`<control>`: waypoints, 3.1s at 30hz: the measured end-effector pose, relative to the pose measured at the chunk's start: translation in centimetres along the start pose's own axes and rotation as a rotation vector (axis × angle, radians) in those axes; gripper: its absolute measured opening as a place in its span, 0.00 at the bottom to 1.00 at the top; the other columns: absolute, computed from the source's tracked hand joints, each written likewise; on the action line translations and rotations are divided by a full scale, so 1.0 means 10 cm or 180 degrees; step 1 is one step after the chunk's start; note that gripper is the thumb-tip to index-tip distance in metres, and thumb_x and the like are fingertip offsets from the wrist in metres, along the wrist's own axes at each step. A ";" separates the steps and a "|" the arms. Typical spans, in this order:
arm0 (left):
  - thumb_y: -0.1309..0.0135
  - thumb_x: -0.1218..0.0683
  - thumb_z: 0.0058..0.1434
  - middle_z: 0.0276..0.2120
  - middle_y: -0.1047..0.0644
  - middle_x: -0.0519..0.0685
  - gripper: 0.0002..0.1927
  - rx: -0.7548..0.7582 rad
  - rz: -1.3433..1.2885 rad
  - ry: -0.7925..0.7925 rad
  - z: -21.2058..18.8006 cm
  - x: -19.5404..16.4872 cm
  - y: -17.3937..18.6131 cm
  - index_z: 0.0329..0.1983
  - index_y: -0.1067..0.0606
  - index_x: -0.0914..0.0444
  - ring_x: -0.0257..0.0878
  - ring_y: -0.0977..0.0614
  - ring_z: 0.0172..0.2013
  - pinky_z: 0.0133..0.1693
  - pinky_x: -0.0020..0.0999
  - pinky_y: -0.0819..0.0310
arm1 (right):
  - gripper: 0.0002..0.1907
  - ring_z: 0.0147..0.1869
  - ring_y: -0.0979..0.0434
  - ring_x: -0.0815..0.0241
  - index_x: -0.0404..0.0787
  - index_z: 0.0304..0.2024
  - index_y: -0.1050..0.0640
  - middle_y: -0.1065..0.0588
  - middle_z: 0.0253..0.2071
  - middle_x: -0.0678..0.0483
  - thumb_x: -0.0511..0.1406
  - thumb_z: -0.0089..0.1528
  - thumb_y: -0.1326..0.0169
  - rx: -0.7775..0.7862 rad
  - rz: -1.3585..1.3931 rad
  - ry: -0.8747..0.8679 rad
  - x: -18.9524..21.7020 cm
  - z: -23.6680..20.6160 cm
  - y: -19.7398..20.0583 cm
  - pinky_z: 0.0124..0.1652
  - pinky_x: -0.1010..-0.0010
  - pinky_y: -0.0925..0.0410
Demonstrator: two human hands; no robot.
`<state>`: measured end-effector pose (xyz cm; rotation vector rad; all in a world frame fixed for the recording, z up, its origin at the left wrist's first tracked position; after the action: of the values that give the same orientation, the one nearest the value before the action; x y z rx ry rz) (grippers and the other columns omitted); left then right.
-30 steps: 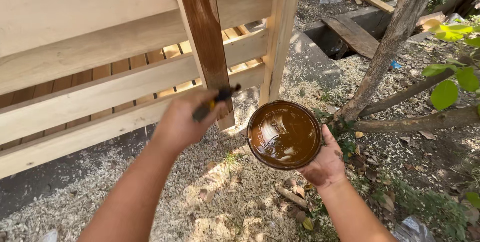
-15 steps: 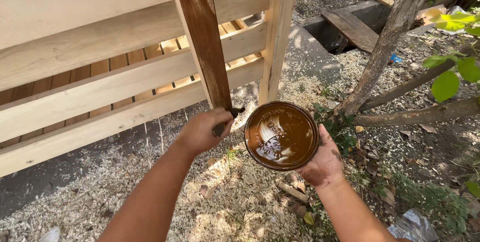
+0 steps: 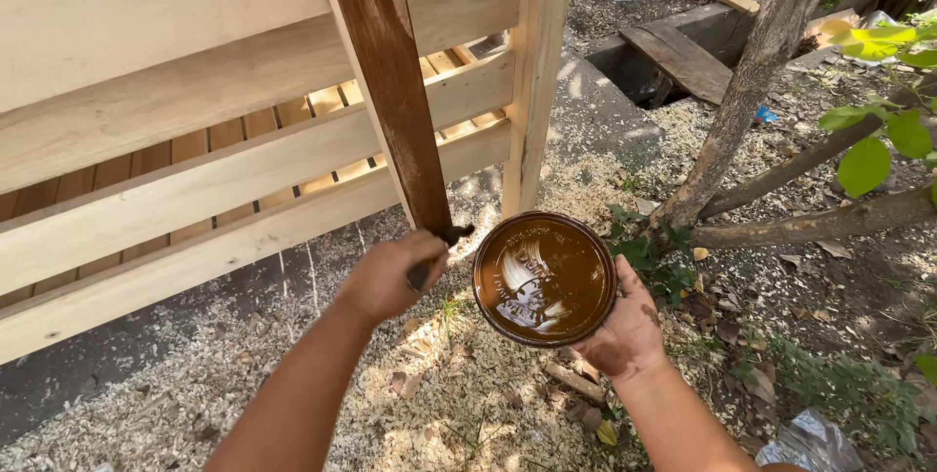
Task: The person applies brown wood stain to a slatted wooden furniture frame using a wide paintbrush, dipping the brush into stain held on a can lid. They coat the vertical posts and horizontal rails, moving around the frame to reach different sides, and reload the brush from the stain can.
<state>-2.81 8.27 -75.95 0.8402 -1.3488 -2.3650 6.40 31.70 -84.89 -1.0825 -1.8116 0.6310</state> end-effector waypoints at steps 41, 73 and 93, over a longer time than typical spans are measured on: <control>0.40 0.53 0.61 0.37 0.16 0.48 0.06 0.0098 -0.0441 0.0473 -0.13 -0.01 0.15 0.37 0.18 0.60 0.42 0.15 0.36 0.43 0.38 0.21 | 0.32 0.62 0.27 0.45 0.47 0.60 0.26 0.27 0.63 0.45 0.58 0.66 0.62 0.0145 0.0151 -0.0093 -0.13 0.20 0.28 0.55 0.48 0.29; 0.36 0.51 0.58 0.45 0.21 0.62 0.24 -0.1627 0.1676 -0.0607 -0.23 -0.62 1.17 0.54 0.23 0.66 0.48 0.19 0.31 0.30 0.42 0.21 | 0.28 0.65 0.28 0.50 0.51 0.60 0.27 0.27 0.63 0.49 0.56 0.67 0.62 0.0168 0.0324 0.0097 0.03 0.09 -0.23 0.59 0.51 0.32; 0.41 0.53 0.64 0.43 0.17 0.56 0.15 -0.1176 0.0765 -0.0368 0.25 -0.60 1.43 0.50 0.20 0.65 0.48 0.14 0.34 0.39 0.40 0.17 | 0.30 0.66 0.28 0.49 0.49 0.62 0.28 0.27 0.64 0.45 0.57 0.67 0.64 -0.0010 0.0241 0.0178 0.09 -0.11 -0.32 0.60 0.49 0.33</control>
<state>-0.09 5.67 -60.68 0.4178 -0.9420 -2.3898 5.87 30.93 -81.56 -1.1642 -1.7310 0.6369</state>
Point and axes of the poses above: each hand's wrist, its own z-axis towards the middle knuckle, its own y-axis out of the back of the hand, x = y × z, the point moved 4 cm from there along z, towards the middle knuckle
